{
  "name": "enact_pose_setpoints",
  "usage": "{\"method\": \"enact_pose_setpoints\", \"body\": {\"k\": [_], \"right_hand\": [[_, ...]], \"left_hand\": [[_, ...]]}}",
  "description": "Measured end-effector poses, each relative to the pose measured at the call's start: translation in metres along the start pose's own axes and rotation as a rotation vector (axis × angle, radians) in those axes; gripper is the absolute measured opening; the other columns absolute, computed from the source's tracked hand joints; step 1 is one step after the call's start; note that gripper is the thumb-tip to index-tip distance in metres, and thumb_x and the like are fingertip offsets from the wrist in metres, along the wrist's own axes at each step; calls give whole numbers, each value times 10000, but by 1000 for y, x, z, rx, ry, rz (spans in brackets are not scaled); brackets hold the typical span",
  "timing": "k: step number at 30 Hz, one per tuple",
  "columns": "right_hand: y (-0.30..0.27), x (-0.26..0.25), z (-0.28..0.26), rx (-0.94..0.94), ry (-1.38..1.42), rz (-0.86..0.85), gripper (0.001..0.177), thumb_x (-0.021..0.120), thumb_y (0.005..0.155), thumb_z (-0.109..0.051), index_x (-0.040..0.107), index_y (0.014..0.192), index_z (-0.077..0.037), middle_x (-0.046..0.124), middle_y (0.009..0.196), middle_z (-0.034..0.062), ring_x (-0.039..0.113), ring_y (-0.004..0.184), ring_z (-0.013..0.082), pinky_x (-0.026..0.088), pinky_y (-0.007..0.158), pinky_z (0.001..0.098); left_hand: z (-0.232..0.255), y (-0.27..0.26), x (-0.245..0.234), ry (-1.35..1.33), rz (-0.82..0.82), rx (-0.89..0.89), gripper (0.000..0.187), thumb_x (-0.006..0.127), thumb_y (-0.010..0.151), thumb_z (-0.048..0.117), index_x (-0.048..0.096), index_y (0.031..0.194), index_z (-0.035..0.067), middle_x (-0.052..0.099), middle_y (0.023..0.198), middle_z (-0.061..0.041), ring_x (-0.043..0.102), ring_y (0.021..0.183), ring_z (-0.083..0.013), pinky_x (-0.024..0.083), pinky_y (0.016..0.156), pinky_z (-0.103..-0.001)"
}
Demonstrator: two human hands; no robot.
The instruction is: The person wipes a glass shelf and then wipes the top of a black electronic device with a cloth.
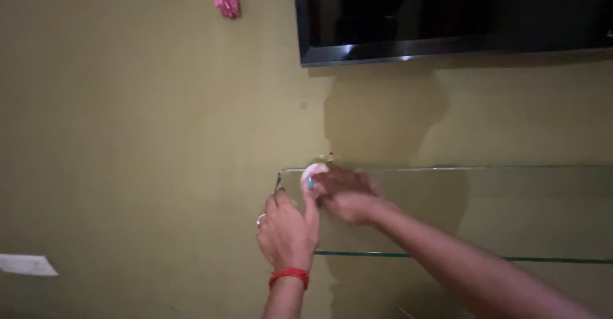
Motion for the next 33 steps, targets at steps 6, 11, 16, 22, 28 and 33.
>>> {"method": "enact_pose_setpoints", "body": {"k": [6,11,16,22,28,33], "right_hand": [[-46,9,-24,-537,158,62,601,416,985,-389,391,1526,-129,406,1524,210,347,1437,420,210,1164,603],[-63,0,15,-436,96,43,587,497,917,-454,516,1420,-151,532,1423,158,484,1363,351,343,1155,534],[-75,-4,27,-258,152,264,584,558,906,-436,546,1405,-132,487,1418,205,477,1296,402,356,1079,566],[-73,6,36,-300,671,7,434,540,951,-266,627,1330,-73,607,1222,196,582,1048,309,466,880,454],[-83,-1,133,-206,975,239,240,562,929,-78,690,1101,29,742,1013,160,666,884,175,568,777,309],[-123,-33,240,100,886,486,382,537,771,-10,681,1125,-4,701,1018,129,677,856,229,561,717,369]], "left_hand": [[22,-16,-25,-26,109,147,498,511,952,493,728,1092,68,721,1104,-143,709,975,-327,547,873,-466],[47,-26,26,82,-276,132,561,366,1091,487,767,1003,105,745,1062,-98,730,956,-231,526,1015,-403],[73,-38,28,-251,-153,203,444,417,999,380,728,1121,88,701,1151,-136,675,1054,-286,504,956,-491],[55,-62,8,-156,-344,57,610,414,994,579,746,1161,95,630,1362,-136,582,1306,-326,449,1139,-468],[121,-79,59,34,-269,151,771,397,975,669,496,1455,75,408,1544,-215,288,1477,-405,139,1217,-582],[204,-128,106,43,-394,301,651,435,946,543,443,1494,194,291,1602,-207,206,1459,-468,50,1149,-696]]}}
Point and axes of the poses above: each hand's wrist, its own y-axis towards the middle knuckle, its own x-axis out of the palm, z = x × y, the point moved 9 cm from there along y, towards the middle knuckle
